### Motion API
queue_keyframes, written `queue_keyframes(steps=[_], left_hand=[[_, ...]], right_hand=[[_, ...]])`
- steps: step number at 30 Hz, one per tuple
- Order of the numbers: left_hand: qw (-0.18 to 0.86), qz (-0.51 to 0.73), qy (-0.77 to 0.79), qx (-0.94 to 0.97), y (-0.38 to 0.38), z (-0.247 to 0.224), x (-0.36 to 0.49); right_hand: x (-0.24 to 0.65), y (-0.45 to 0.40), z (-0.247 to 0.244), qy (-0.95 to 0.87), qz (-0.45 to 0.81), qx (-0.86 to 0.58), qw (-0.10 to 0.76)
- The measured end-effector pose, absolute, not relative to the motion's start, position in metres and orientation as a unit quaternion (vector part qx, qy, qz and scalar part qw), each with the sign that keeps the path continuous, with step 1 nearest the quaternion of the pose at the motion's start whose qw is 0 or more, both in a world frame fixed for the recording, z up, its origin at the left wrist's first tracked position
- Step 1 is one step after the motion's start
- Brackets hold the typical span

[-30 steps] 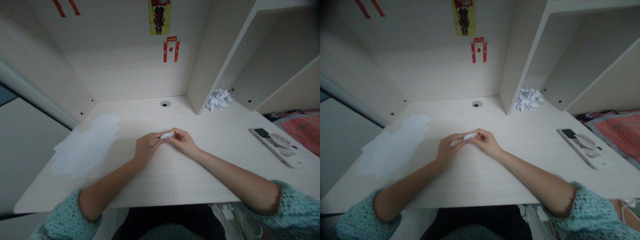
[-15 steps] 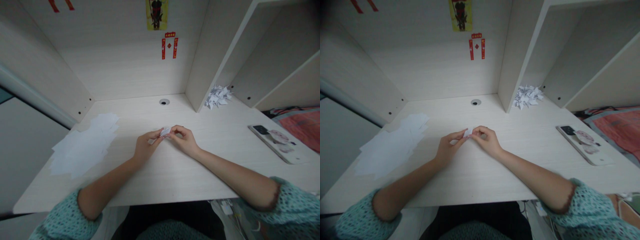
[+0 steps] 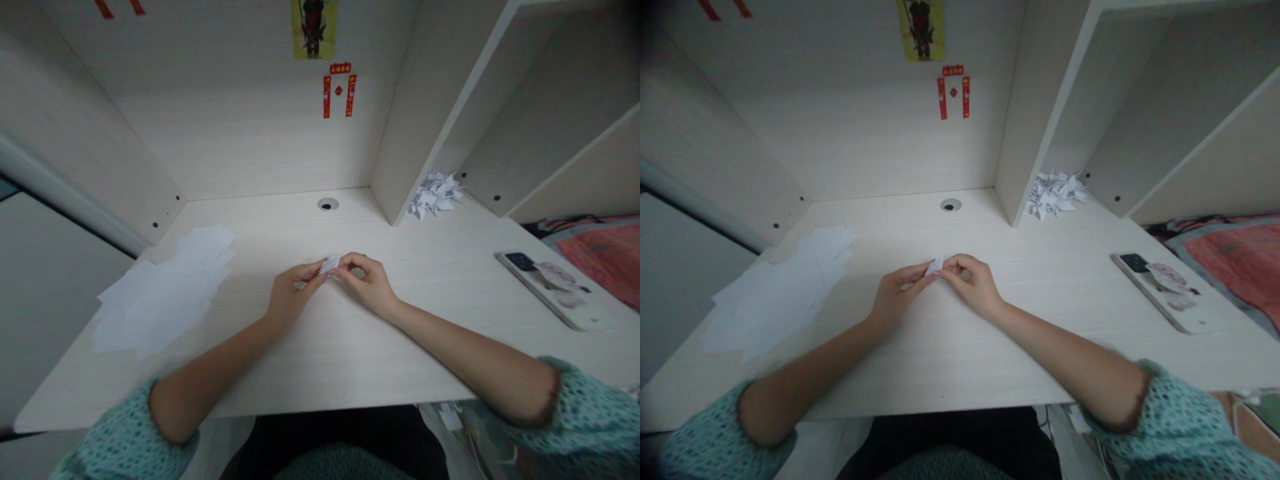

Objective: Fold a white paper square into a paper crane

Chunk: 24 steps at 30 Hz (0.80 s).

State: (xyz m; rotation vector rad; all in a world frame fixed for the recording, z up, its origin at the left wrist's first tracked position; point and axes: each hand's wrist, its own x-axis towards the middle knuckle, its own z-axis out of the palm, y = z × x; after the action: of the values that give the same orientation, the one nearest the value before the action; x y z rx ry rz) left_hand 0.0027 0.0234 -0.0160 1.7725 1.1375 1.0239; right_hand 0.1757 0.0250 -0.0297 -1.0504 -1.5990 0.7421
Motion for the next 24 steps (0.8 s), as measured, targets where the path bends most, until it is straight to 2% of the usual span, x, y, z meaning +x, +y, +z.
queue_keyframes(steps=[5,13,19,24], left_hand=[[0.362,0.419,0.455,0.698,0.0244,-0.0167,0.0017],[0.225,0.442,0.453,0.741,0.0315,-0.0152,-0.0044],[0.151,0.427,0.439,0.776,0.0310,-0.0184,-0.0064],[0.159,0.440,0.412,0.782,0.0291,-0.0186,-0.0056]], right_hand=[[0.1755,0.0243,-0.0304,-0.669,0.303,-0.436,0.519],[0.1757,0.0214,-0.0246,-0.646,0.284,-0.411,0.577],[0.1796,0.0192,-0.0228,-0.709,0.188,-0.421,0.533],[0.1820,0.0200,-0.0248,-0.746,0.155,-0.387,0.519]])
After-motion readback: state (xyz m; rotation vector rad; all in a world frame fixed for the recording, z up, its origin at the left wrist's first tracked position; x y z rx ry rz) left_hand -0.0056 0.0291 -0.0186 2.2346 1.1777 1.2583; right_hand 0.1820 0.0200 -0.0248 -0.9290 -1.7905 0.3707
